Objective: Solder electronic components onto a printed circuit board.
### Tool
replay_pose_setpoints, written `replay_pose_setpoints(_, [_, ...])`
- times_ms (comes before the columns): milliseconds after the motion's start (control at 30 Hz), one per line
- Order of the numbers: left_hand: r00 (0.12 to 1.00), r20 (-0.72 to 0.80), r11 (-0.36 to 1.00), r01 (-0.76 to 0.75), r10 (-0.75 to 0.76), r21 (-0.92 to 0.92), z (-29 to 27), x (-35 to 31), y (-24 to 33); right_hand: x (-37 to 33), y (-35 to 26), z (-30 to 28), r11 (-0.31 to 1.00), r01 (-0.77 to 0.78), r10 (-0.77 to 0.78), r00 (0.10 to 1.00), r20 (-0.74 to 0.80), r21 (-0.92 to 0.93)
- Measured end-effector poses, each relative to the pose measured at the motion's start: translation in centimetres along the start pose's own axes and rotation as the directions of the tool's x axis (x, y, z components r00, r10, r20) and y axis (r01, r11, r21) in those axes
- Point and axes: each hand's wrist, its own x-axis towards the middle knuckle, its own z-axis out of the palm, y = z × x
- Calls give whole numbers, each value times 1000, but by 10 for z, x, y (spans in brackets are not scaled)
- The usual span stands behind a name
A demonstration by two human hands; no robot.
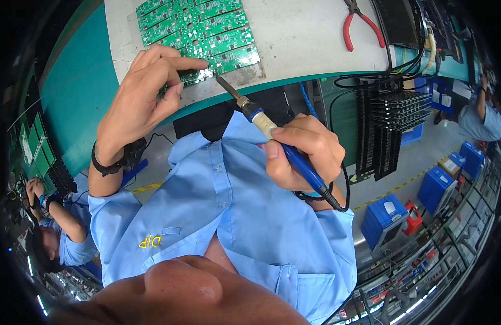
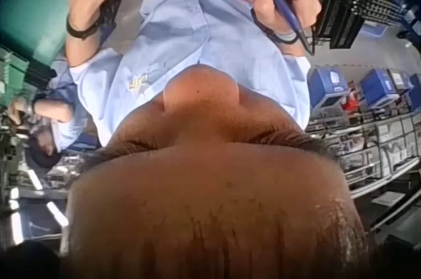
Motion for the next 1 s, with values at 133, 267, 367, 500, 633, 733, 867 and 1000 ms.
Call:
replay_pose_setpoints(133, [1000,-8,1000,-20,20,-1,2,1,-2,3,1,1,1000,-12,12,1000,7,-13])
replay_pose_setpoints(267, [1000,3,1000,-8,8,0,2,1,-3,5,2,4,1000,-5,6,1000,10,-14])
replay_pose_setpoints(367, [1000,14,1000,12,-12,-4,2,1,-3,5,3,6,1000,-4,5,999,32,-29])
replay_pose_setpoints(500, [1000,-3,1000,-3,3,-11,3,1,-4,7,4,7,999,0,2,999,50,-51])
replay_pose_setpoints(633, [1000,5,1000,18,-18,-15,3,1,-3,8,5,6,998,5,-1,998,57,-58])
replay_pose_setpoints(733, [1000,6,1000,16,-16,-9,2,1,-2,7,5,6,998,-7,10,998,60,-57])
replay_pose_setpoints(867, [1000,5,1000,18,-18,-9,3,0,-2,10,6,7,999,-13,14,1000,19,-45])
replay_pose_setpoints(1000, [1000,4,1000,18,-18,17,3,0,-2,11,6,7,999,-10,11,1000,27,-49])
